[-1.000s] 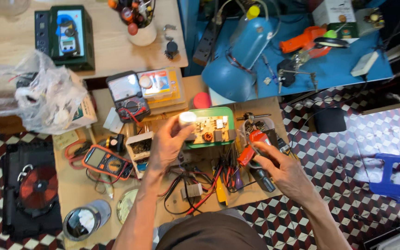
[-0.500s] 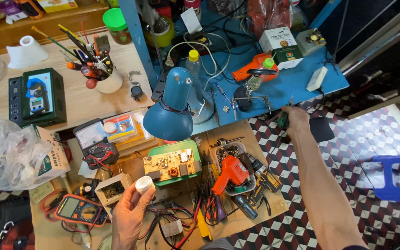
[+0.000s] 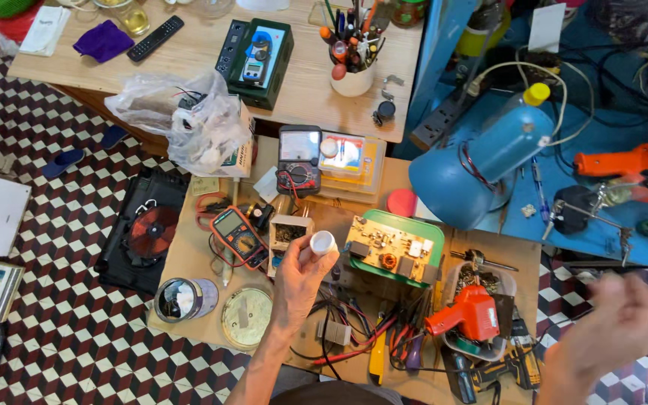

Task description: The person works on a circuit board, using a screwdriver to remove a heatsink and then reattaching it. They also handle a small white cylindrical component and a green plastic container lid, placing items on the workbench.

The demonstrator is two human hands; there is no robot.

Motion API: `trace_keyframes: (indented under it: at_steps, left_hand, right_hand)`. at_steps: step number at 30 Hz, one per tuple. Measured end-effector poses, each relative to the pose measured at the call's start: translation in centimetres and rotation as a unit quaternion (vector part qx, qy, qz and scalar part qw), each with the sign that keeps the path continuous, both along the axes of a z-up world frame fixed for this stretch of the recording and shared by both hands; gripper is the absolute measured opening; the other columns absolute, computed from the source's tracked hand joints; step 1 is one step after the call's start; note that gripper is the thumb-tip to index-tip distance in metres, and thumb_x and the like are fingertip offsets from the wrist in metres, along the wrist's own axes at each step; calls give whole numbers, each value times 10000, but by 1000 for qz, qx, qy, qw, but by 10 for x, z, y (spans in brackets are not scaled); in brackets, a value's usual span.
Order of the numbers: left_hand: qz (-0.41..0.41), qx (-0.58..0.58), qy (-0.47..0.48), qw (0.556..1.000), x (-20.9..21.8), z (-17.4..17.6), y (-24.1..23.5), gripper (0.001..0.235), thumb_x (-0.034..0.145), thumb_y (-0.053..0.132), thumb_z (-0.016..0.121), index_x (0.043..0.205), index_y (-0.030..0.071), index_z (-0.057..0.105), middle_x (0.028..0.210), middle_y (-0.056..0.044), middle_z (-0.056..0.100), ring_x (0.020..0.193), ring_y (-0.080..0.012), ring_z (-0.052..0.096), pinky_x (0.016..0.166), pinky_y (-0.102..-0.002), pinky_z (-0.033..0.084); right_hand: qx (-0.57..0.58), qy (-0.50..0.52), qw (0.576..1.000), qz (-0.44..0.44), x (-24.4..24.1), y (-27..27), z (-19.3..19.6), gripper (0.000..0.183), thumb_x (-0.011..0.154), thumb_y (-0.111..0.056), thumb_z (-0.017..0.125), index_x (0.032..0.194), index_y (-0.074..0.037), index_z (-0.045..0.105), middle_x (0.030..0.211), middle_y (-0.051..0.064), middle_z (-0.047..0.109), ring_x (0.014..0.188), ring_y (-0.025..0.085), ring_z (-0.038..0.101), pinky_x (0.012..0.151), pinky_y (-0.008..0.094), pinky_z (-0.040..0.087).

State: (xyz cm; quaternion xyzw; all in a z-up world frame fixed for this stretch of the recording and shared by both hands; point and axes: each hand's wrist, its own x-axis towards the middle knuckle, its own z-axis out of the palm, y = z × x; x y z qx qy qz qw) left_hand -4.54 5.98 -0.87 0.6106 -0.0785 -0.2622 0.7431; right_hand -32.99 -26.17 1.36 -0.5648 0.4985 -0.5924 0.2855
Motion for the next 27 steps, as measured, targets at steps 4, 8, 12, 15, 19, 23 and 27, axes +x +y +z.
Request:
trace_keyframes:
  at_steps: [4,8,12,15,19,23,27]
  left_hand:
    - [34,26,-41,998,33,-4,13,484,885,209,774,1260,-18,568,1195,-123,724,1089,-170,716,938,-300,581]
    - [35,87,-27,995,65,-1,23,482,856,207,781,1263,28,594,1126,-120,755,1001,-168,734,845,-308,600]
    - [38,107,-89,990,88,4,37,471,846,218,797,1228,26,601,1117,-114,764,997,-175,768,827,-316,610]
    - [25,86,-86,992,104,5,48,460,861,218,790,1232,27,594,1125,-108,759,1010,-181,763,847,-315,609]
    - [24,47,-145,988,126,1,51,437,892,194,791,1238,10,598,1147,-120,725,1054,-204,734,897,-328,607]
    - [21,57,-127,990,141,3,47,451,867,204,804,1229,18,608,1101,-109,745,989,-197,743,868,-335,599]
    - [8,33,-152,988,145,10,43,461,882,210,779,1262,31,588,1142,-110,747,1034,-188,747,912,-335,594]
  right_hand:
    - [103,180,901,381,131,180,5,434,917,-193,709,1304,-28,602,1070,107,708,1017,169,660,949,312,500]
    - [-65,304,843,439,291,177,-1,589,863,-258,784,1339,-4,547,1090,197,646,969,329,643,851,434,532]
    - [-122,371,835,387,400,140,-38,737,824,-319,809,1376,66,510,1177,249,588,1084,422,587,851,505,510]
    - [-47,511,790,335,431,122,-69,641,788,-425,846,1147,33,579,1145,248,583,1126,417,569,899,505,506]
    - [-50,525,784,327,443,107,-94,646,795,-433,832,1170,27,577,1150,261,577,1082,449,591,857,530,514]
    - [-78,484,786,378,439,112,-74,581,858,-325,766,1282,15,559,1176,268,575,1040,473,617,843,538,528]
    - [-59,489,713,498,394,153,-11,553,890,-181,684,1389,-45,488,1207,237,567,1025,428,650,842,503,550]
